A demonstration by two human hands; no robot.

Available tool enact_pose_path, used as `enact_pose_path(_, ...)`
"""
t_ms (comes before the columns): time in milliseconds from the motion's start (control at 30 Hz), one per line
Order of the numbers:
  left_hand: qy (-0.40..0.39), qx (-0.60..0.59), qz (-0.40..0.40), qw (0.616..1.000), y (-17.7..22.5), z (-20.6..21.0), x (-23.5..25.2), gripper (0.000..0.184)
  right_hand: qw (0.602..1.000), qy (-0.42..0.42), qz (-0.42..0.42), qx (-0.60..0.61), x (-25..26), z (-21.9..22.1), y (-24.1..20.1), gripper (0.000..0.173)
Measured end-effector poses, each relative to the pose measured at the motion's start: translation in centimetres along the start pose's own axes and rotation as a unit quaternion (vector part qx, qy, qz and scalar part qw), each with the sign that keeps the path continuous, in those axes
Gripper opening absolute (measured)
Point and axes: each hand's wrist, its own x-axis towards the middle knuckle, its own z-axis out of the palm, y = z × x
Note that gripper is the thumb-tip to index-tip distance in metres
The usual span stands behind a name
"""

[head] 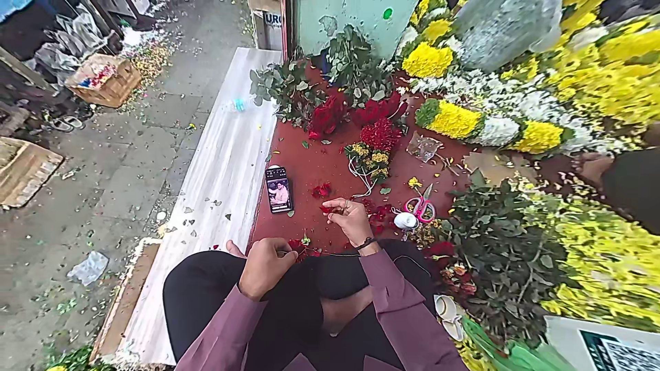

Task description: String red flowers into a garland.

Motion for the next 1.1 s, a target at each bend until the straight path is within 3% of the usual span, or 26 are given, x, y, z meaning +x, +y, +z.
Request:
enact_pose_path(233,0.018,-0.008,-0.007,1.000,-0.1,-0.2,0.0,0.018,0.998,0.039,-0.039,0.008,-1.8,1.6,-0.9,0.015)
enact_pose_path(433,0.019,-0.055,-0.023,0.998,0.1,-0.2,0.1,0.023,0.990,0.007,-0.017,0.141,-5.6,3.6,-3.3,0.047)
enact_pose_path(567,-0.003,-0.123,-0.004,0.992,0.0,0.0,0.1,0.021,0.978,-0.042,0.049,0.199,-7.8,5.4,-4.0,0.056)
enact_pose_path(867,-0.037,-0.131,0.028,0.990,0.1,0.2,0.3,0.024,0.993,-0.028,0.089,0.072,-7.7,6.0,-3.4,0.065)
enact_pose_path(1033,-0.052,-0.163,0.035,0.985,0.0,-0.2,0.3,0.017,0.985,-0.104,0.135,0.034,-6.7,4.3,-2.5,0.098)
enact_pose_path(1100,-0.032,-0.164,0.025,0.986,0.1,-0.2,0.2,0.015,0.984,-0.138,0.113,0.028,-6.2,2.9,-2.4,0.103)
